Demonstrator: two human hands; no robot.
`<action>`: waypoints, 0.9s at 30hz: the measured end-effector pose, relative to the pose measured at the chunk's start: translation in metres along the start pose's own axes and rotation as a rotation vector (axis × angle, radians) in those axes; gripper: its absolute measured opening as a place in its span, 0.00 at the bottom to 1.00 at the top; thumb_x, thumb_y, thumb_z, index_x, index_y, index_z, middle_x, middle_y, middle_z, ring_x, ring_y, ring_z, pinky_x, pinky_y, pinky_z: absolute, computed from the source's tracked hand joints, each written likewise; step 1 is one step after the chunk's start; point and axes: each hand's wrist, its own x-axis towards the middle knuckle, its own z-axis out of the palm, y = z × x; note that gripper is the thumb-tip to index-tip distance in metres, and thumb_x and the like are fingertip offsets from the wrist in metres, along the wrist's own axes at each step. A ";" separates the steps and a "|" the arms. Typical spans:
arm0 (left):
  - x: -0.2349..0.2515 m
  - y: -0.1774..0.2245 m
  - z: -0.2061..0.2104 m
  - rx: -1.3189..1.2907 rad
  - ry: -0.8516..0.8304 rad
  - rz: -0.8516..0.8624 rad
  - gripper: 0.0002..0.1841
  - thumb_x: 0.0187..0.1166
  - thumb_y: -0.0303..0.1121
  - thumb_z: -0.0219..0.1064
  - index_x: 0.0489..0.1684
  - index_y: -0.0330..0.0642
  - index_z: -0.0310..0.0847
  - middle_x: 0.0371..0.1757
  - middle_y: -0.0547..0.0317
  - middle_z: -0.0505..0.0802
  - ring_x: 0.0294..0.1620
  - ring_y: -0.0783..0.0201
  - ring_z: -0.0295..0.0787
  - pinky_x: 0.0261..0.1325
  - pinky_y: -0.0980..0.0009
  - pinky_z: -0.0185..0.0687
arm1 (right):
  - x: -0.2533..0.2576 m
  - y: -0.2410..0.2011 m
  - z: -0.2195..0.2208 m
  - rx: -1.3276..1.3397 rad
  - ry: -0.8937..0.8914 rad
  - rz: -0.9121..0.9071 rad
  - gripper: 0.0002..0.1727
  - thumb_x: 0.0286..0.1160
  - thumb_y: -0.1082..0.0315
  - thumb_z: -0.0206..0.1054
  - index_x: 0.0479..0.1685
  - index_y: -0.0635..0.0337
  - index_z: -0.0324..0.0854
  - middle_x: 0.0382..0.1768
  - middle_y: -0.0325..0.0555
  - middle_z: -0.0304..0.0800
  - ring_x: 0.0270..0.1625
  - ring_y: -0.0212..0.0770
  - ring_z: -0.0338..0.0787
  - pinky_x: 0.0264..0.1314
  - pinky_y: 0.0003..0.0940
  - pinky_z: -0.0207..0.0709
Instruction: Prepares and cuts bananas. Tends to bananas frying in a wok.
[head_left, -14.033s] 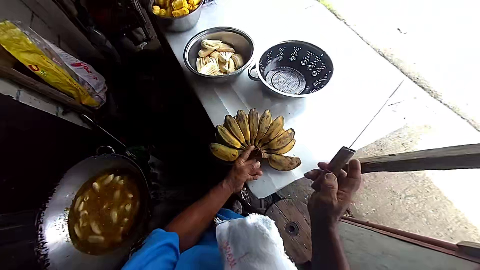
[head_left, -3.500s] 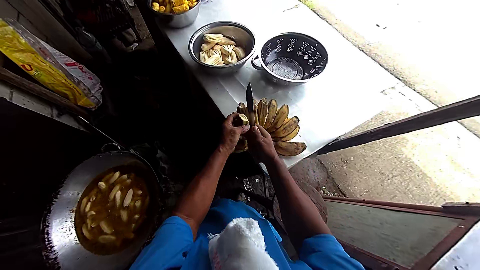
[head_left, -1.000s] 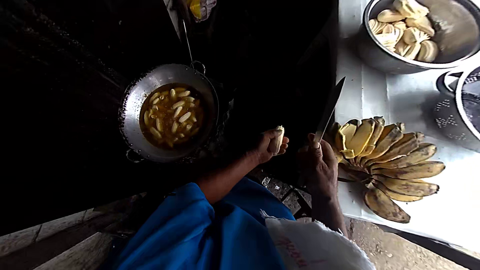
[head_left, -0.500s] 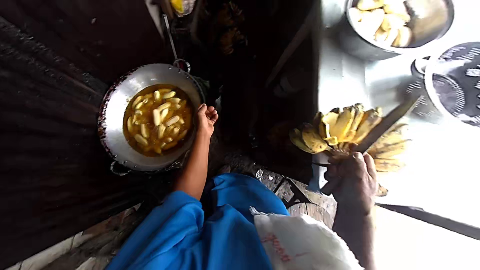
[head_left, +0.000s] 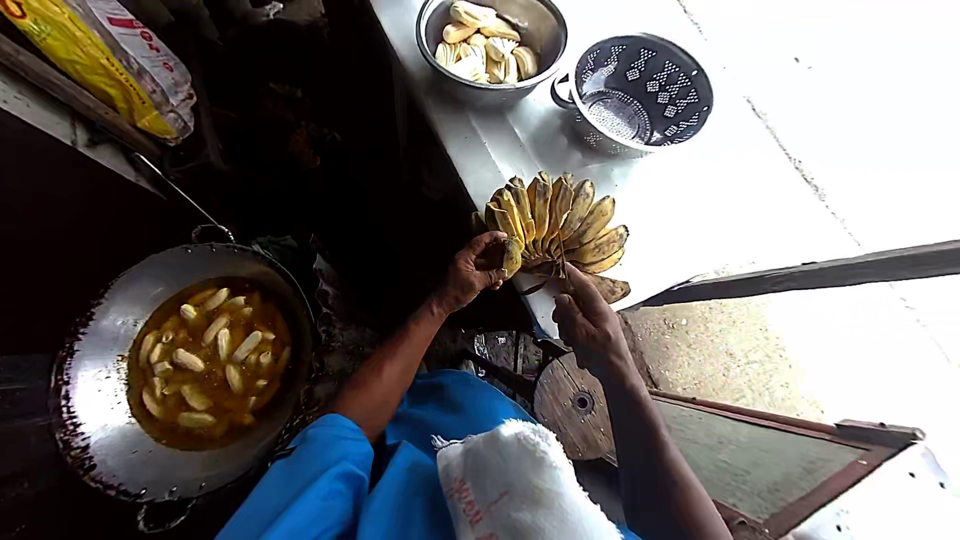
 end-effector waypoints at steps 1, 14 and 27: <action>0.012 -0.005 0.001 0.002 0.004 0.046 0.32 0.70 0.14 0.72 0.78 0.37 0.72 0.65 0.44 0.87 0.39 0.61 0.91 0.39 0.67 0.92 | -0.001 0.003 -0.001 -0.137 0.015 -0.028 0.28 0.92 0.55 0.53 0.91 0.35 0.62 0.28 0.42 0.84 0.22 0.39 0.80 0.26 0.42 0.79; 0.054 0.000 0.016 0.141 0.100 0.140 0.14 0.63 0.19 0.80 0.47 0.32 0.89 0.48 0.50 0.92 0.48 0.66 0.90 0.56 0.68 0.89 | 0.039 -0.022 0.011 -0.693 0.104 -0.090 0.25 0.91 0.54 0.55 0.85 0.39 0.70 0.41 0.57 0.91 0.38 0.62 0.92 0.36 0.64 0.82; 0.068 0.002 0.032 -0.085 0.337 -0.101 0.17 0.74 0.28 0.77 0.58 0.35 0.82 0.47 0.51 0.91 0.40 0.64 0.87 0.39 0.70 0.86 | 0.076 0.015 0.048 0.443 0.067 -0.035 0.28 0.91 0.38 0.46 0.76 0.40 0.76 0.21 0.43 0.76 0.14 0.38 0.73 0.14 0.34 0.72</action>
